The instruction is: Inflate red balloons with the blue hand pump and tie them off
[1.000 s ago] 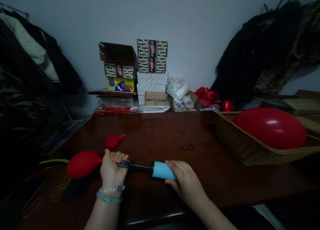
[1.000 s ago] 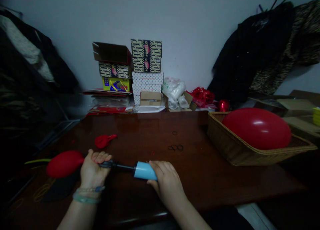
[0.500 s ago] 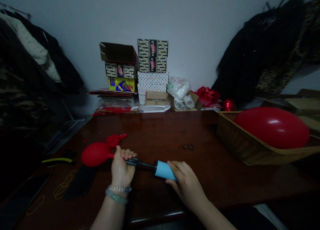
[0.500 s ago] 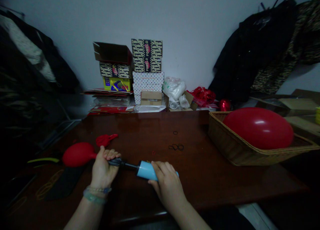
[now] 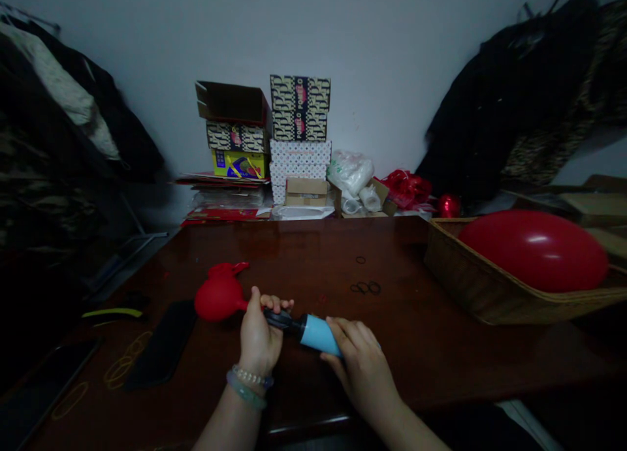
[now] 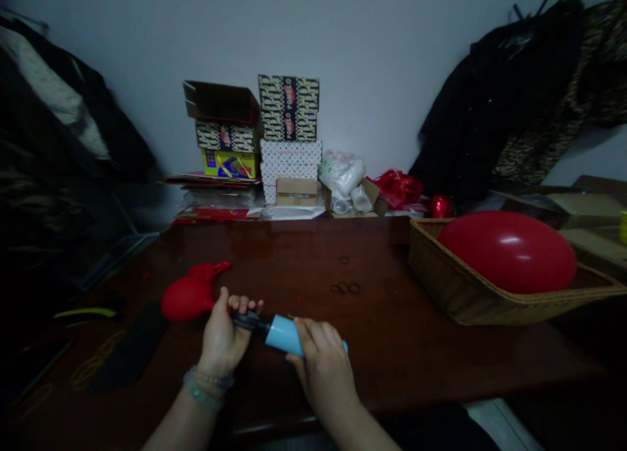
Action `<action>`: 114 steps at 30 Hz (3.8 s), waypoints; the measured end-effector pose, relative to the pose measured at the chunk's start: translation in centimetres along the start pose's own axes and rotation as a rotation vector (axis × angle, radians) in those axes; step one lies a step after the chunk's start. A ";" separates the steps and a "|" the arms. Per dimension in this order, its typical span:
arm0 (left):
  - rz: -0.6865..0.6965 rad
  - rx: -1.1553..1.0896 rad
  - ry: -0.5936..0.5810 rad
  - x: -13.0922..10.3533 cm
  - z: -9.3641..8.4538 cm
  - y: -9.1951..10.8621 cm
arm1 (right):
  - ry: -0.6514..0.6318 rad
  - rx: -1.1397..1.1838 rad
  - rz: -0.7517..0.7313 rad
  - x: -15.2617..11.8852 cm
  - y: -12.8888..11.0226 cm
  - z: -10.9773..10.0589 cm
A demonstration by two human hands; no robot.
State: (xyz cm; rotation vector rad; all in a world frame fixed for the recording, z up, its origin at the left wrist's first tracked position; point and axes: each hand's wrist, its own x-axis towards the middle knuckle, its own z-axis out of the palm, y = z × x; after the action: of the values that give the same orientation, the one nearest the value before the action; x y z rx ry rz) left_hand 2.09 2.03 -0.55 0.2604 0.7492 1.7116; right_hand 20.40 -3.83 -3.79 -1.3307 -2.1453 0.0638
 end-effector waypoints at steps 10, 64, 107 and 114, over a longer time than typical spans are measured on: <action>-0.009 -0.001 0.008 0.5 -0.5 0.4 | 0.027 0.001 -0.047 0.3 1.6 -0.5; 0.139 -0.242 -0.027 1.0 -1.0 3.6 | -0.115 0.089 -0.002 0.8 2.1 -1.7; 0.122 -0.132 -0.023 1.3 -1.5 2.9 | -0.156 0.054 0.028 -0.2 1.1 -1.0; 0.065 -0.125 -0.022 0.3 -0.5 0.8 | -0.070 0.061 0.002 -0.7 0.4 -0.3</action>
State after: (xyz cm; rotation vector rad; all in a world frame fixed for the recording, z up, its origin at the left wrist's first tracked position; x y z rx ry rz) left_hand 1.08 2.06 -0.56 0.2186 0.6210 1.8072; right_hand 21.03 -4.31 -4.03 -1.3139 -2.1817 0.1774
